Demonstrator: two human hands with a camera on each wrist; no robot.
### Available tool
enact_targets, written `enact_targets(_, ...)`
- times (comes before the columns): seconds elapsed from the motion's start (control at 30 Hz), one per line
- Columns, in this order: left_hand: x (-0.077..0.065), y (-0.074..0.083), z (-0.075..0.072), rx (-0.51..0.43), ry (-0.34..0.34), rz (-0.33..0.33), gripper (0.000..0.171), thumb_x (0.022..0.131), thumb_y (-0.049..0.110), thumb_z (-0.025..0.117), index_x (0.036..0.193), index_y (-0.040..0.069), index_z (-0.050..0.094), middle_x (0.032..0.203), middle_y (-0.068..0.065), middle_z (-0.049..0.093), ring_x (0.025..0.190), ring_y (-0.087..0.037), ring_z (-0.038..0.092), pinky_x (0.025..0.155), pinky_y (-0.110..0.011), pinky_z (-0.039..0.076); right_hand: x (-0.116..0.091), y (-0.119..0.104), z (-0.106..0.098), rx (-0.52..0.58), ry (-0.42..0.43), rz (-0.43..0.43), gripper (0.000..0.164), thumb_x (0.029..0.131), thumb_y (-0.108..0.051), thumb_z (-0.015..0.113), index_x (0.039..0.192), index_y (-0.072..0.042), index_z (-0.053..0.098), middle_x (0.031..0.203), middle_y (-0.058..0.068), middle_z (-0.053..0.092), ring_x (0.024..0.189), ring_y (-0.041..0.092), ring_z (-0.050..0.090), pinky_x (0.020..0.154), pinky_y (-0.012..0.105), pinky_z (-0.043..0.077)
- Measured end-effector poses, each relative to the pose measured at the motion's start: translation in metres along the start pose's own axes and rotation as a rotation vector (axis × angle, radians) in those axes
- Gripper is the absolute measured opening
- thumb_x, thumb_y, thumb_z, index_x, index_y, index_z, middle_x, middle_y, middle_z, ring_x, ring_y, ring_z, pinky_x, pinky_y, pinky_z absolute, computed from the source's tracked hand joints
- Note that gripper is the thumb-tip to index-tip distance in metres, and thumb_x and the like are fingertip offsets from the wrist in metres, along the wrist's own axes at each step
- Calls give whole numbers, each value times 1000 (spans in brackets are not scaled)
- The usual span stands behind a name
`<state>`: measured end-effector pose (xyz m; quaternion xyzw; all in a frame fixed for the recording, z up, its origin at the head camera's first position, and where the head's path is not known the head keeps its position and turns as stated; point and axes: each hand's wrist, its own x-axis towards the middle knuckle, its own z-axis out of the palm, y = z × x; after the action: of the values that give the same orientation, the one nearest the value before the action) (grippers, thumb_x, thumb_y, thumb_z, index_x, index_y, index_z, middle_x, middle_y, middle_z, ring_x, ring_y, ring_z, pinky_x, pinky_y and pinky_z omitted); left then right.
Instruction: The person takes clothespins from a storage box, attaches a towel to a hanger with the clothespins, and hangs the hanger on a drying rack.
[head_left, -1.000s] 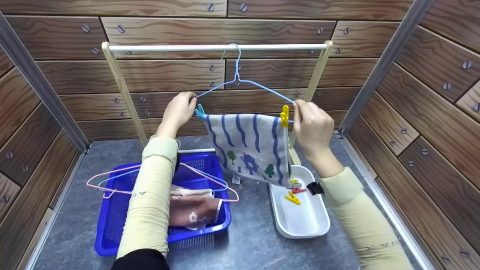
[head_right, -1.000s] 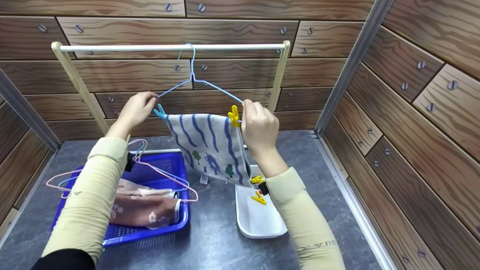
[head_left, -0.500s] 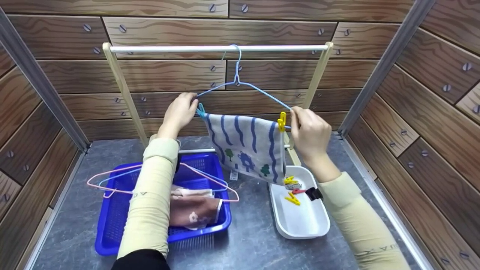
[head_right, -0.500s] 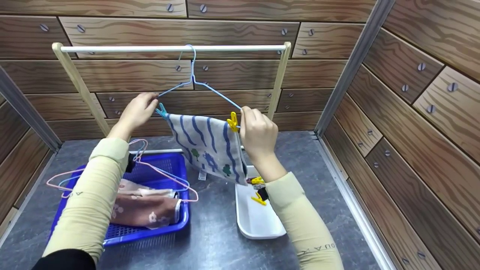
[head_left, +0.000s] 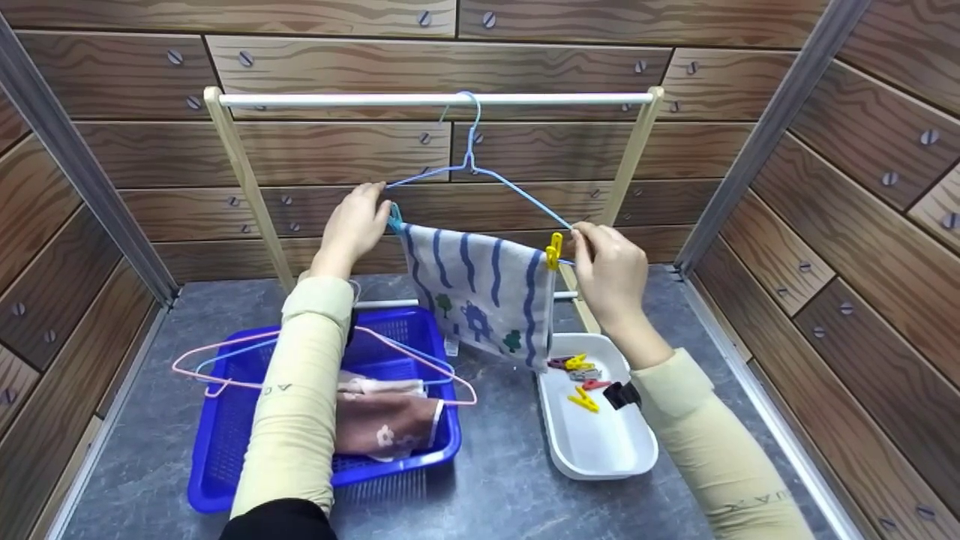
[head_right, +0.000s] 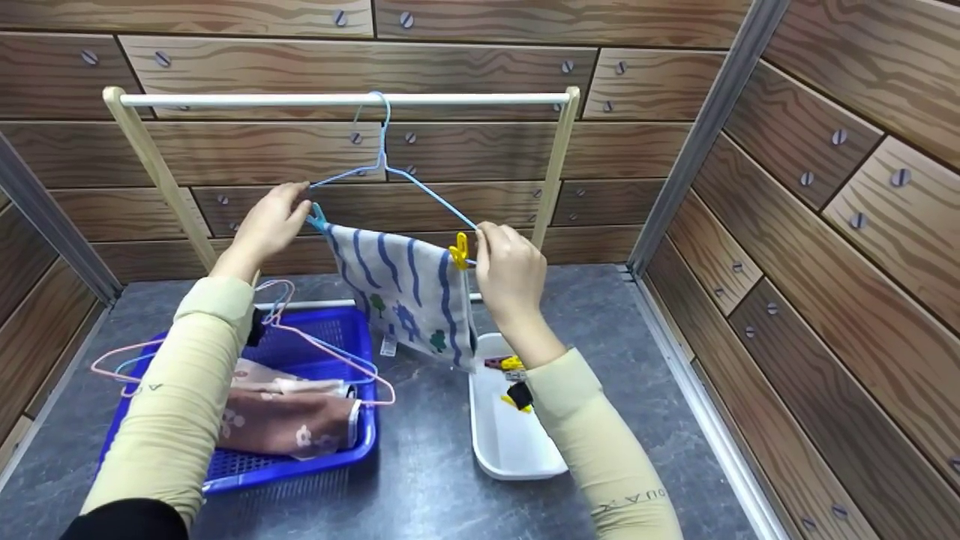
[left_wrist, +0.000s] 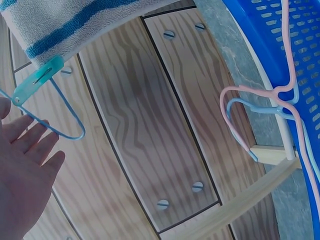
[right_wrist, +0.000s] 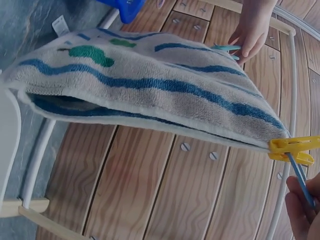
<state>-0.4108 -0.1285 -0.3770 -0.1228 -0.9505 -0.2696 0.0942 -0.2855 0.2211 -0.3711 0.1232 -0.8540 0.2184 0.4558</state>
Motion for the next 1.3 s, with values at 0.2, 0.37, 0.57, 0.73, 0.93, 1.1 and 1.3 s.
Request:
enact_targets(0.2, 0, -4, 2, -3, -1, 5, 53, 113, 24, 44, 159, -2, 41, 166, -25, 41, 156, -42, 38, 130, -51, 29, -4, 1, 7, 58, -16, 57, 12, 100, -7, 71, 100, 1, 79, 83, 12, 79, 75, 33, 75, 70, 50, 57)
enact_targets(0.37, -2, -9, 5, -4, 1, 8, 51, 112, 22, 44, 157, -3, 44, 164, -25, 43, 154, -42, 41, 129, -51, 31, -9, 1, 15, 69, -22, 59, 11, 99, -6, 71, 101, 1, 80, 84, 11, 79, 76, 32, 76, 70, 50, 58)
enact_targets(0.57, -10, -17, 8, 6, -16, 0, 50, 112, 24, 44, 154, -3, 48, 160, -26, 47, 150, -42, 45, 128, -51, 33, -13, 5, 21, 68, -29, 58, 12, 98, -8, 72, 103, 0, 80, 87, 12, 80, 79, 33, 77, 71, 50, 57)
enact_targets(0.73, -18, -26, 9, 11, -29, -7, 50, 112, 24, 44, 154, -4, 48, 159, -27, 48, 149, -42, 47, 127, -51, 34, -15, 12, 22, 44, -59, 73, 13, 98, -12, 73, 103, -4, 82, 93, 11, 81, 81, 33, 77, 69, 50, 56)
enact_targets(0.93, -28, -39, 11, 13, -40, -28, 49, 112, 24, 44, 152, -5, 50, 157, -28, 49, 148, -43, 48, 126, -52, 35, -16, 21, 22, 2, -93, 66, 13, 98, -13, 73, 105, -6, 82, 92, 12, 81, 77, 31, 75, 67, 50, 55)
enact_targets(1.1, -36, -51, 16, 7, -45, -38, 48, 112, 23, 45, 150, -5, 52, 155, -29, 51, 145, -45, 51, 124, -54, 38, -18, 28, 22, -37, -103, 59, 13, 98, -14, 74, 103, -6, 82, 91, 12, 81, 73, 29, 75, 64, 49, 55)
enact_targets(1.3, -46, -62, 17, 27, -92, -43, 47, 112, 23, 43, 148, -5, 53, 151, -30, 54, 142, -47, 53, 122, -56, 39, -24, 38, 19, -62, -104, 62, 13, 97, -15, 74, 101, -6, 82, 94, 12, 81, 76, 30, 76, 66, 50, 56)
